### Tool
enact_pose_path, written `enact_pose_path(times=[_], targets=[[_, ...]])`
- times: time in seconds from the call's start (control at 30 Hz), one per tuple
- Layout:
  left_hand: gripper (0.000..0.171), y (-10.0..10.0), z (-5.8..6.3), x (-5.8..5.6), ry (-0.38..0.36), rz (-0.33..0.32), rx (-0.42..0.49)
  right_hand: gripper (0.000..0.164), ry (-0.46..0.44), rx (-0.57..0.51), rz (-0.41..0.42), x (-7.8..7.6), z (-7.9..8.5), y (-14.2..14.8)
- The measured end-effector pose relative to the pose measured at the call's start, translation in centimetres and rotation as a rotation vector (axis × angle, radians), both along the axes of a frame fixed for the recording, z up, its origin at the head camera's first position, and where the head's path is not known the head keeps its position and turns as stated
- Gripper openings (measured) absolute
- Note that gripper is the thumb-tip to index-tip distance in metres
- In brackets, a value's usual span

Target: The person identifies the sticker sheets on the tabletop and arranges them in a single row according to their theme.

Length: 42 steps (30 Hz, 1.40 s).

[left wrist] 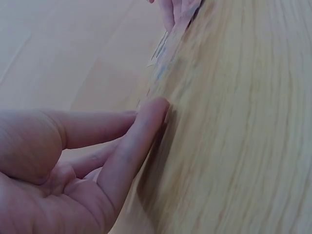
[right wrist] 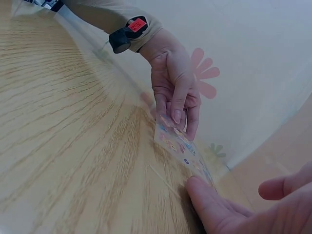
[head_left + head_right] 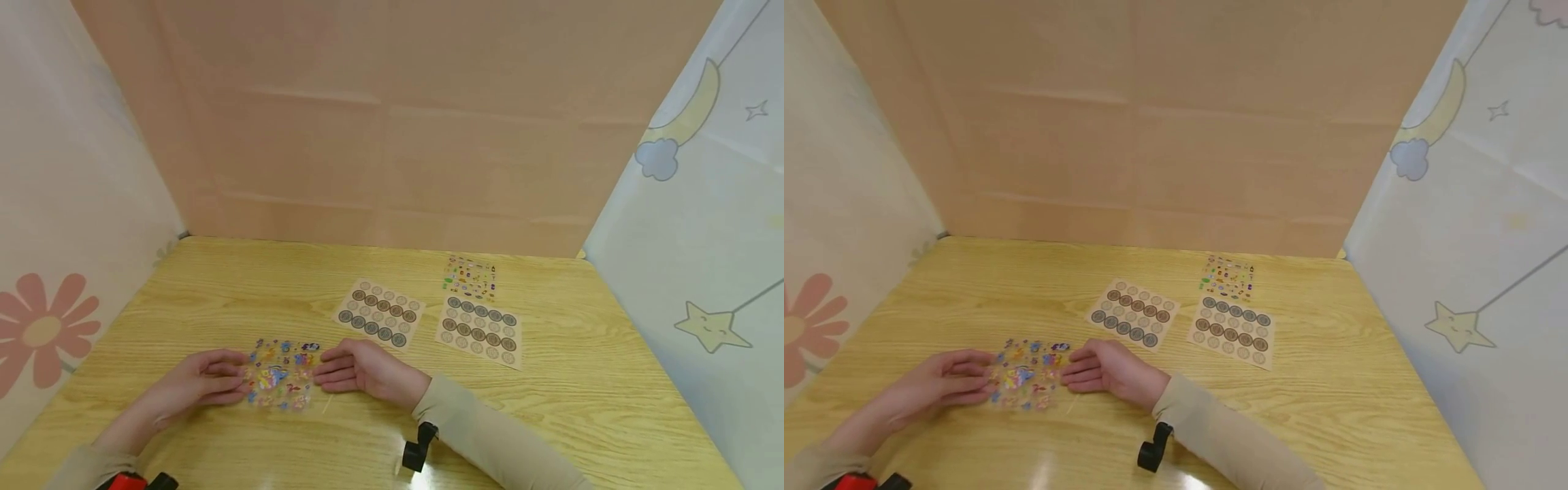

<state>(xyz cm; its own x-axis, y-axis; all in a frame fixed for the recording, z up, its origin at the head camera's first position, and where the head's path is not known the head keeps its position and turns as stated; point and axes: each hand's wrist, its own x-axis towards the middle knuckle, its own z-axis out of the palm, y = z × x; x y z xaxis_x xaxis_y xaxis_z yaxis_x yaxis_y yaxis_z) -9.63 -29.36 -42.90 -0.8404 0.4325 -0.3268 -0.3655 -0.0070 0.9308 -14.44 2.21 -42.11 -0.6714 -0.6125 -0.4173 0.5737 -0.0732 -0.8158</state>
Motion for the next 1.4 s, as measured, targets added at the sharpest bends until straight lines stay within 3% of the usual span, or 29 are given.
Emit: enact_pose_path(times=[0.73,1.13,1.4], targets=[[0.053,-1.7,0.4,0.3,0.097,0.069,-0.097,0.047,-0.031,-0.084,-0.025,-0.4,-0.2,-1.4],[0.059,-1.7,1.1,0.6,0.132,0.13,-0.263,0.05,-0.033,-0.1,-0.003,-0.4,-0.2,-1.7],[0.058,-1.5,1.4,0.8,0.148,0.114,-0.321,0.051,-0.026,-0.108,0.007,-0.4,-0.1,-1.8]])
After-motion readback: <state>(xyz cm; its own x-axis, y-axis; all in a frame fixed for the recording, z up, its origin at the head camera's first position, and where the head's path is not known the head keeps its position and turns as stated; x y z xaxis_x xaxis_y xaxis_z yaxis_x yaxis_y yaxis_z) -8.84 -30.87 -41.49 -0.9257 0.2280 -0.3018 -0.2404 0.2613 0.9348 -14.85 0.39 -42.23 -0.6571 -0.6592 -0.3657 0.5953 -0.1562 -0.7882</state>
